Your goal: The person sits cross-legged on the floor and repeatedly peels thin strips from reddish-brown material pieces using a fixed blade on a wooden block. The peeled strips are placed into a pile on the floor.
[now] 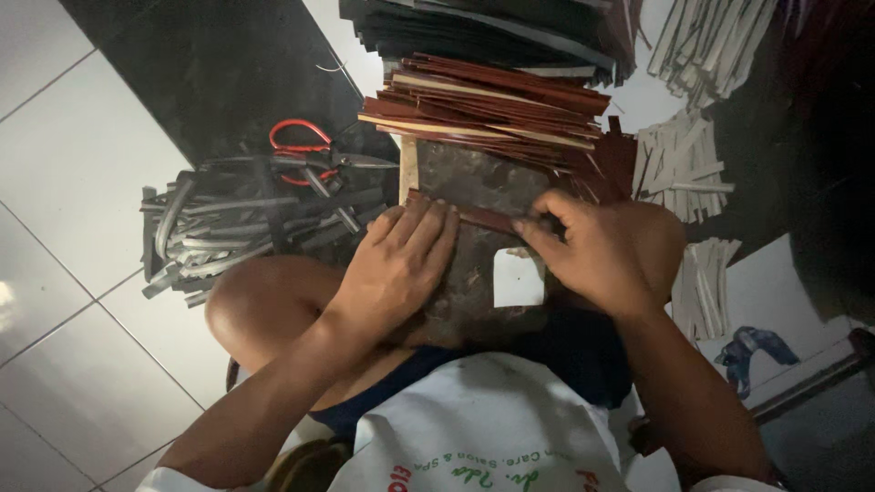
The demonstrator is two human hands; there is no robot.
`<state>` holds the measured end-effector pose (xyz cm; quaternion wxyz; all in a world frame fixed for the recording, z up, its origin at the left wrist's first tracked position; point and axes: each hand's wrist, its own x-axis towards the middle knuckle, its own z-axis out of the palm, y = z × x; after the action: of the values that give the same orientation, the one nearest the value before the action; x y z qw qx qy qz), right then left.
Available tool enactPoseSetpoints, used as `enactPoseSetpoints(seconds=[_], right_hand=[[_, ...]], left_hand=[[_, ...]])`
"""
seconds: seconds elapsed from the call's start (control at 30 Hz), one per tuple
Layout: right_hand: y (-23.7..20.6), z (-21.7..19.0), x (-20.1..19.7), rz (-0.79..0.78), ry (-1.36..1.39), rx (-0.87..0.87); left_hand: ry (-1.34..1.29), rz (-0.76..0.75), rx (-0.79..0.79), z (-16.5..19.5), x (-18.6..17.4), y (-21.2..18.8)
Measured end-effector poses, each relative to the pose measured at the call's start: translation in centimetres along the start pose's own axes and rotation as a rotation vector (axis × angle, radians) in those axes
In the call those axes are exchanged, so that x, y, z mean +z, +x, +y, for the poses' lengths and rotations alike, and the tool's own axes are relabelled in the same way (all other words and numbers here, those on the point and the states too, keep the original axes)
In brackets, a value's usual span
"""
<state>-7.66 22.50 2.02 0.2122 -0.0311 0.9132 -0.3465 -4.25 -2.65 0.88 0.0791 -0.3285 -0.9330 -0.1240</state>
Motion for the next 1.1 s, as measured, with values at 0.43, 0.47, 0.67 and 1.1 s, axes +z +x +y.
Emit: enactPoseSetpoints(seconds=[0.43,0.47,0.67,1.1], right_hand=[[-0.3,0.4,0.5,0.083,0.062,-0.150],[-0.3,0.5,0.6,0.097,0.051,-0.159],[-0.6,0.6,0.9,0.067,-0.019,-0.083],[-2.0,2.3,-0.2,0.048,0.116,-0.092]], left_hand=[[-0.019,-0.067,-0.029,2.4,2.1,0.5],[-0.035,-0.087,-0.030,2.7,2.3,0.6],[0.036,-0.014,-0.024,3.3,2.5,0.3],[-0.108,0.015,0.035,3.2,2.3,1.3]])
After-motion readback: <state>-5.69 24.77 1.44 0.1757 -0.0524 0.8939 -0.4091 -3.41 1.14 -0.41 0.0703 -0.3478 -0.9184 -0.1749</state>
